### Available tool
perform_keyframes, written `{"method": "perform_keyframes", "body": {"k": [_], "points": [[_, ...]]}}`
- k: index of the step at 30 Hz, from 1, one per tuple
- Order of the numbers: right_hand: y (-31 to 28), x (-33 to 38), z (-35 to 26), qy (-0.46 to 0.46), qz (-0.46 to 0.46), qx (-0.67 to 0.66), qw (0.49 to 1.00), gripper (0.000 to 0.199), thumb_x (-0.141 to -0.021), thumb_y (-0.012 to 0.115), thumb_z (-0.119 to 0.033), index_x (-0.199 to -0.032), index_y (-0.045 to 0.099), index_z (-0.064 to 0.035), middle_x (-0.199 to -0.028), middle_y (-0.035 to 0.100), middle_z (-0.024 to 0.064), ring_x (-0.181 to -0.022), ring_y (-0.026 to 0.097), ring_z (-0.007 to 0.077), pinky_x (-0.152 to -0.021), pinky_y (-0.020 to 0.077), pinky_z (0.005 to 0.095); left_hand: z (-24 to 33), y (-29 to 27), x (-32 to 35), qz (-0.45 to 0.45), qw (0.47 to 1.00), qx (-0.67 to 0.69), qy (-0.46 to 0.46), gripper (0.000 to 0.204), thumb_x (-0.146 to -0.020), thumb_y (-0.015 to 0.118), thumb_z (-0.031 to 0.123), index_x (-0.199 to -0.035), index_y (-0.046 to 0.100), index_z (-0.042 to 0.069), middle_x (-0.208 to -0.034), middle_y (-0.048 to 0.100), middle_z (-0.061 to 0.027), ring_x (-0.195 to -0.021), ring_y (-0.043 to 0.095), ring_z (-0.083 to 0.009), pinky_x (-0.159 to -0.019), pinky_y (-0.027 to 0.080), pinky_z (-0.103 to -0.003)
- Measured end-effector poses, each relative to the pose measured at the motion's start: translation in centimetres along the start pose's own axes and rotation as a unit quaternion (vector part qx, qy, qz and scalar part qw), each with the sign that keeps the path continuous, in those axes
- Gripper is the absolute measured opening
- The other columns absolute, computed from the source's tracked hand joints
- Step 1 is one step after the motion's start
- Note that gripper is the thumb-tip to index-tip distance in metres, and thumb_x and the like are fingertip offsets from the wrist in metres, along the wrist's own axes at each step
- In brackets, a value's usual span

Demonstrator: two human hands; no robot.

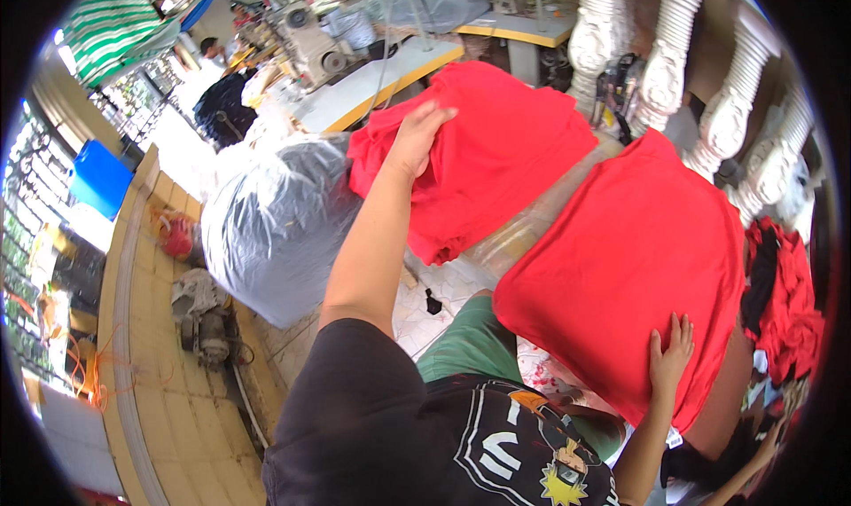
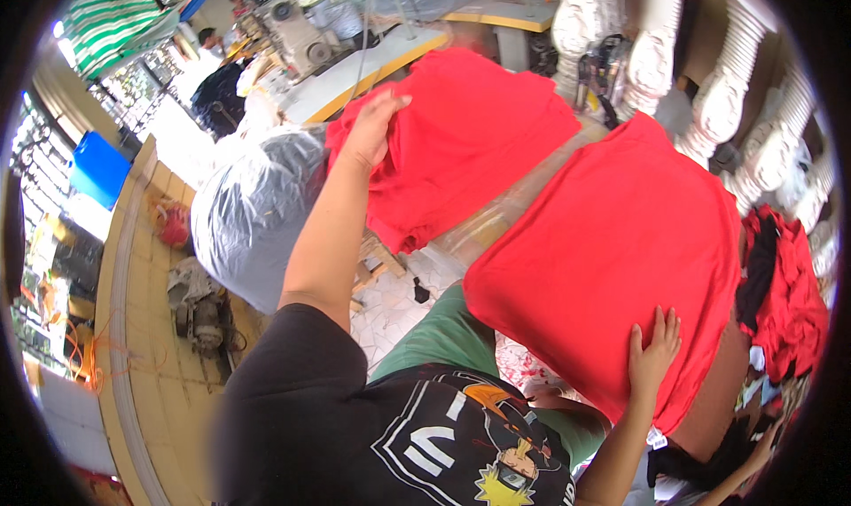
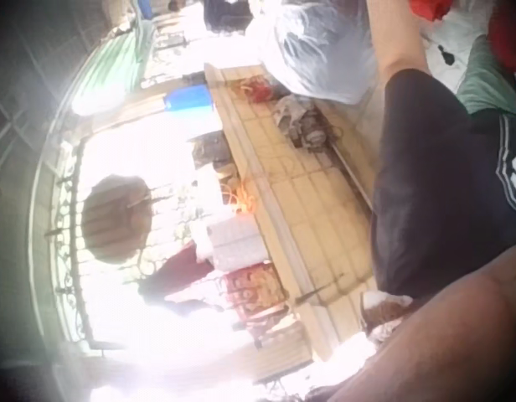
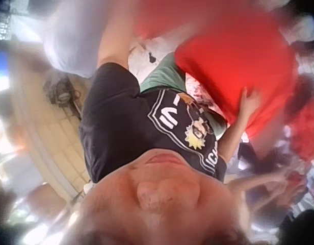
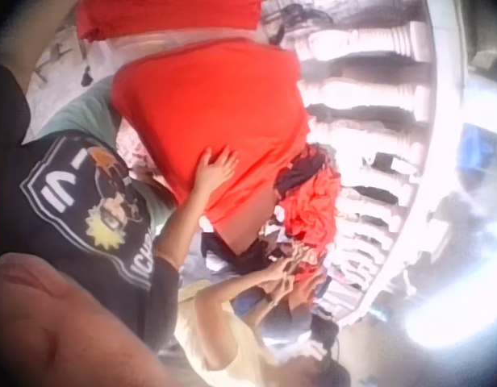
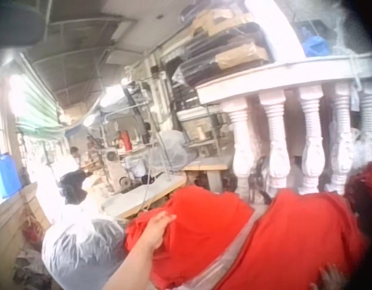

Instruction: The person picks up red shirts from a stack, spreads them out to check for quality, and places them into a new pile. The person then takes a notepad and a pen from a transparent bag and writes on the notepad while looking at the shirts.

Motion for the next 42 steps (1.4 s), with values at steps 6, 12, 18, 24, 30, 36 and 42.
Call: {"method": "perform_keyframes", "body": {"k": [6, 12, 18, 24, 30, 36, 42], "points": [[-6.7, -2.4, -5.7, -0.072, 0.063, -0.246, 0.965, 0.064, -0.080, 0.069, -0.016, -0.136, 0.041, -0.0036, -0.140, 0.039, 0.0188, -0.131, 0.037, 0.0317, -0.107, 0.0321, 0.0385, 13.9, 17.4, 8.6, -0.409, 0.900, 0.128, 0.084, 0.012, -0.082, 0.062, 0.013, -0.092, 0.058, 0.008, -0.089, 0.058, 0.0016, -0.082, 0.055, -0.0071, -0.070, 0.044, -0.025], [-11.9, -3.2, -7.3, -0.066, 0.263, -0.353, 0.895, 0.070, -0.072, 0.077, -0.018, -0.131, 0.043, -0.0029, -0.126, 0.051, 0.0173, -0.116, 0.051, 0.0286, -0.096, 0.0410, 0.0381, 20.4, 23.9, 6.8, -0.459, 0.843, 0.249, 0.128, 0.027, -0.085, 0.056, 0.026, -0.104, 0.054, 0.007, -0.102, 0.055, -0.0027, -0.094, 0.053, -0.0127, -0.079, 0.043, -0.031], [-13.3, -3.5, 0.5, 0.038, 0.304, -0.439, 0.845, 0.020, -0.084, 0.064, -0.017, -0.096, 0.061, -0.0005, -0.087, 0.064, 0.0038, -0.081, 0.060, 0.0146, -0.074, 0.0458, 0.0261, 10.8, 25.8, -2.6, -0.284, 0.905, 0.315, 0.038, 0.043, -0.088, 0.050, 0.038, -0.117, 0.049, 0.006, -0.114, 0.053, -0.0070, -0.106, 0.051, -0.0183, -0.089, 0.043, -0.037], [-9.6, 2.5, 6.1, 0.331, -0.042, -0.735, 0.590, 0.041, -0.085, 0.062, -0.044, -0.104, 0.064, -0.0081, -0.096, 0.065, 0.0061, -0.085, 0.059, 0.0135, -0.078, 0.0457, 0.0298, -11.9, 19.7, 8.5, -0.329, 0.872, 0.265, -0.246, 0.059, -0.091, 0.044, 0.051, -0.129, 0.045, 0.006, -0.127, 0.051, -0.0113, -0.118, 0.049, -0.0239, -0.098, 0.042, -0.043], [-9.3, 4.8, 5.6, 0.225, -0.298, -0.483, 0.792, 0.044, -0.084, 0.066, -0.024, -0.118, 0.056, 0.0013, -0.107, 0.065, 0.0100, -0.096, 0.063, 0.0175, -0.086, 0.0491, 0.0312, -15.9, 15.8, 13.3, -0.434, 0.750, 0.108, -0.487, 0.055, -0.089, 0.055, 0.042, -0.127, 0.048, 0.002, -0.128, 0.054, -0.0119, -0.115, 0.054, -0.0233, -0.102, 0.041, -0.041], [-13.5, 3.7, 3.2, 0.148, -0.193, -0.624, 0.742, 0.032, -0.080, 0.064, -0.007, -0.111, 0.061, 0.0008, -0.102, 0.066, 0.0068, -0.084, 0.063, 0.0126, -0.078, 0.0492, 0.0248, -9.2, 19.0, 9.2, -0.396, 0.842, 0.035, -0.364, 0.030, -0.086, 0.065, 0.025, -0.107, 0.063, 0.004, -0.109, 0.066, -0.0077, -0.096, 0.064, -0.0186, -0.088, 0.051, -0.034], [-24.7, 5.0, 5.4, -0.012, 0.142, -0.745, 0.652, 0.027, -0.084, 0.060, -0.020, -0.102, 0.063, -0.0005, -0.101, 0.065, 0.0115, -0.093, 0.063, 0.0230, -0.086, 0.0479, 0.0364, 12.8, 14.7, 4.1, -0.308, 0.934, 0.152, 0.097, 0.034, -0.089, 0.059, 0.023, -0.119, 0.056, 0.008, -0.117, 0.061, -0.0074, -0.107, 0.058, -0.0187, -0.091, 0.048, -0.036]]}}
Point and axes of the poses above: each hand's wrist, its own x-axis away from the middle knuckle, its own y-axis out of the palm, z = x × y, the point moved 3 cm from there along -x, towards the middle knuckle
